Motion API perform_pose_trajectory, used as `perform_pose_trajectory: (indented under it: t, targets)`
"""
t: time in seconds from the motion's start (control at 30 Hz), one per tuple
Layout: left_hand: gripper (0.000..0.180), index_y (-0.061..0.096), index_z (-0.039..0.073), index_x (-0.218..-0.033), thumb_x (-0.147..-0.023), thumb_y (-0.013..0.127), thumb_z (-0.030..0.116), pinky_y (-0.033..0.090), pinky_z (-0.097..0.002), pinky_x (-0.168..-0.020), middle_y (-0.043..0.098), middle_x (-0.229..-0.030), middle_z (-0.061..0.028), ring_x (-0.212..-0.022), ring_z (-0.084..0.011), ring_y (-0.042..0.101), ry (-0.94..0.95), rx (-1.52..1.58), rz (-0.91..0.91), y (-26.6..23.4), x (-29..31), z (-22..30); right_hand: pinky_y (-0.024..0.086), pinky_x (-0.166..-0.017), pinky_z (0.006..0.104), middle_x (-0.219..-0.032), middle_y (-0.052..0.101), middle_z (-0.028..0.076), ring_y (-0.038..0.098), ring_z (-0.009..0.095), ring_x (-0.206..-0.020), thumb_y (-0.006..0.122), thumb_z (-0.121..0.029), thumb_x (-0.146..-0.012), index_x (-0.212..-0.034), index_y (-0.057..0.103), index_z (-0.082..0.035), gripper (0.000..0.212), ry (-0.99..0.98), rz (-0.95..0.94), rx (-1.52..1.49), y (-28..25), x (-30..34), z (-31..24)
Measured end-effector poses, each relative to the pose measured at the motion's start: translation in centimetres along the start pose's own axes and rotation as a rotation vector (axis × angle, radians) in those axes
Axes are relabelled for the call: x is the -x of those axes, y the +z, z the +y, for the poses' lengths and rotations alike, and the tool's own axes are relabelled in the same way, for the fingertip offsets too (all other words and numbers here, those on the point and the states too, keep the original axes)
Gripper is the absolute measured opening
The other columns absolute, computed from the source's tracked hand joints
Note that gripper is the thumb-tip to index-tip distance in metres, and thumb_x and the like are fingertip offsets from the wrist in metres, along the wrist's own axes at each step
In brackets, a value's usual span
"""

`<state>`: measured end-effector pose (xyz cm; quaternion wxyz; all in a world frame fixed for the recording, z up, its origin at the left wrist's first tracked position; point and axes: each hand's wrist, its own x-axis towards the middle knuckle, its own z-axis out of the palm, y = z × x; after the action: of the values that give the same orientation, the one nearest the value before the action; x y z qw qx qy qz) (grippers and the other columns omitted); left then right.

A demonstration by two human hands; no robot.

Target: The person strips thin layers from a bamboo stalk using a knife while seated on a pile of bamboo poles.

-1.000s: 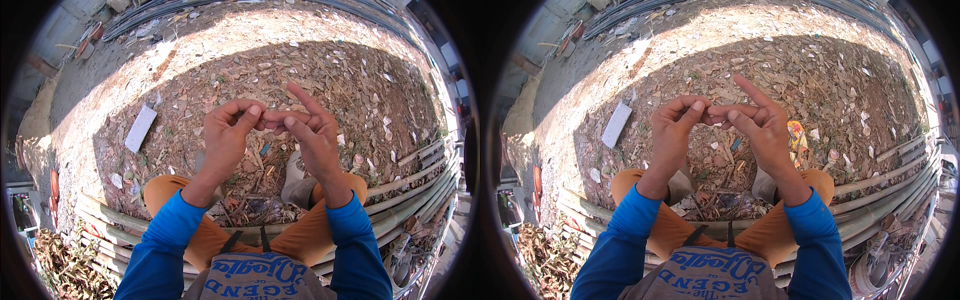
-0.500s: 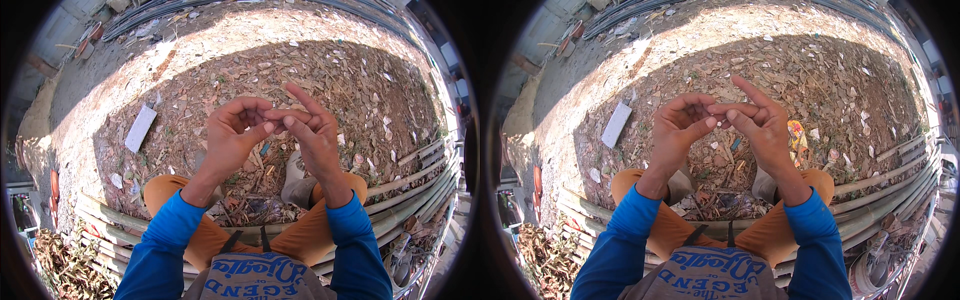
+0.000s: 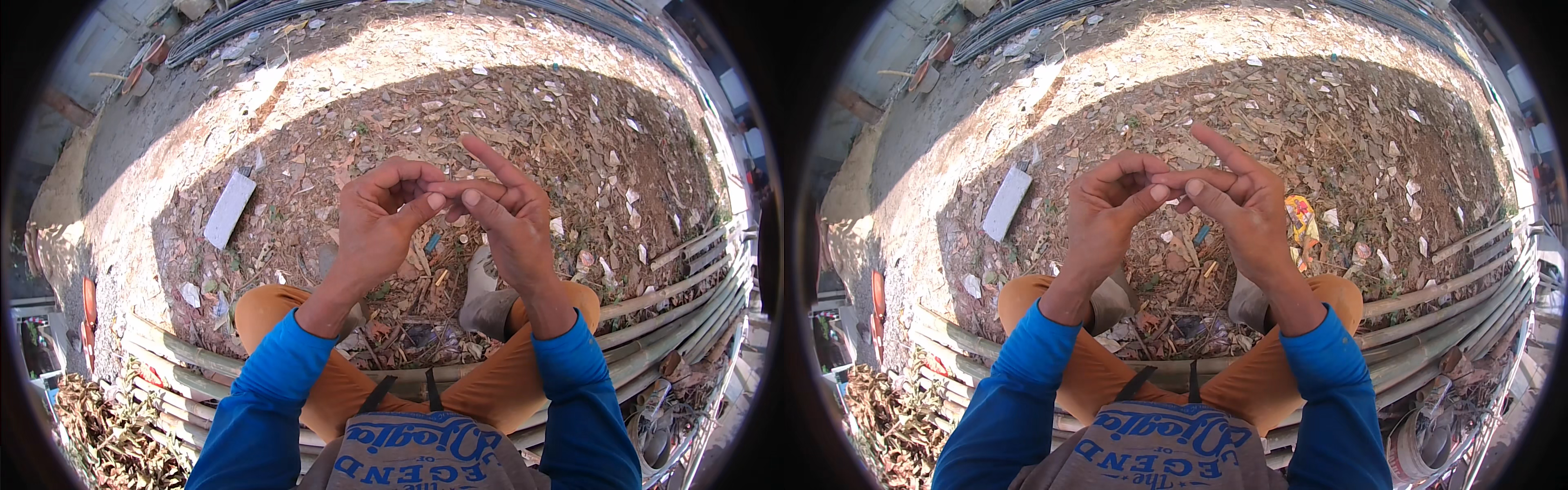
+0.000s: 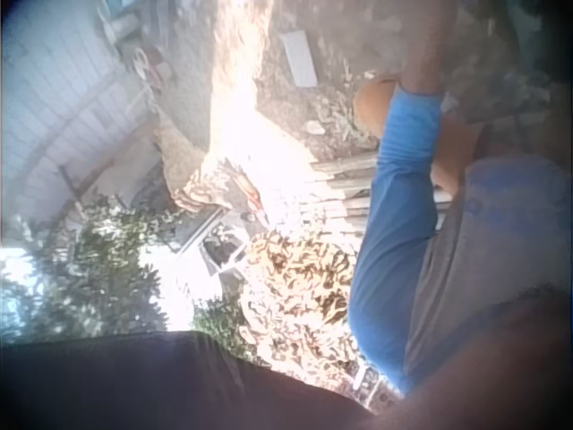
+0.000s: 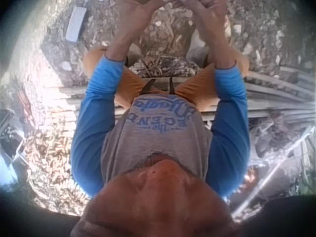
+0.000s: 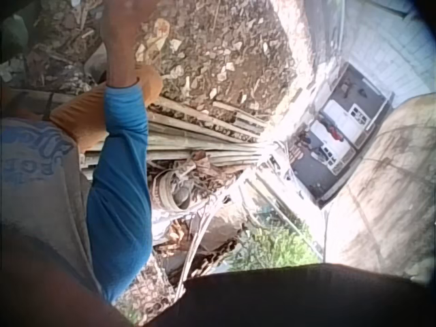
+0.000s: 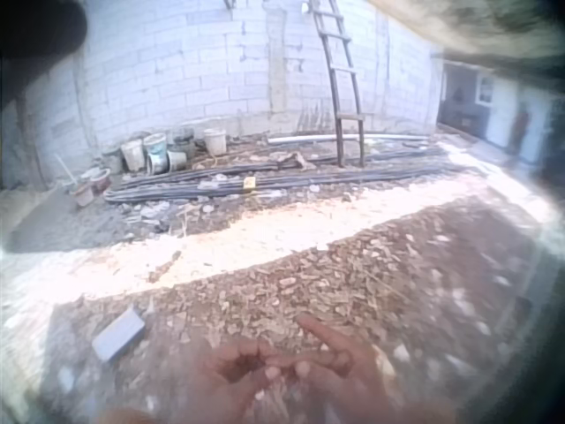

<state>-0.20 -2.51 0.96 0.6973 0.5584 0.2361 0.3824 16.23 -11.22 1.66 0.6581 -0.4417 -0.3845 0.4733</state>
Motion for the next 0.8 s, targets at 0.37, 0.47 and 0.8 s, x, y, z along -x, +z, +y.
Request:
perform_pose_trajectory:
  t: [0.37,0.47,0.8]
  targets:
    - [0.019,0.07,-0.001,-0.108,-0.09,0.071,-0.007,0.057,-0.0235,-0.079,0.068,-0.099,-0.0033,-0.088,-0.0089,0.067,0.036,-0.034,0.0,0.07,0.0,-0.31,0.056,-0.084,0.0325,-0.108,0.077,0.019,0.072,0.017,-0.091,0.066,-0.006,-0.095,-0.15,0.04,0.011,0.062,0.011,-0.013,-0.026,-0.18,0.04,0.09]
    - [0.019,0.07,-0.001,-0.107,-0.09,0.071,-0.008,0.056,-0.0233,-0.078,0.067,-0.099,-0.003,-0.088,-0.0086,0.066,0.045,-0.023,-0.007,0.08,0.01,-0.36,0.058,-0.08,0.029,-0.107,0.077,0.019,0.072,0.015,-0.09,0.066,-0.003,-0.096,-0.15,0.037,0.011,0.063,0.005,-0.017,-0.049,-0.2,0.0,0.18]
    - [0.019,0.07,-0.001,-0.11,-0.092,0.068,-0.006,0.056,-0.0243,-0.08,0.071,-0.102,-0.0054,-0.089,-0.0089,0.066,-0.029,-0.016,-0.01,-0.24,0.09,0.21,0.059,-0.087,0.0366,-0.112,0.074,0.024,0.074,0.026,-0.101,0.052,-0.018,-0.103,-0.15,0.038,0.011,0.057,0.05,-0.035,-0.143,-0.24,-0.08,-0.11]
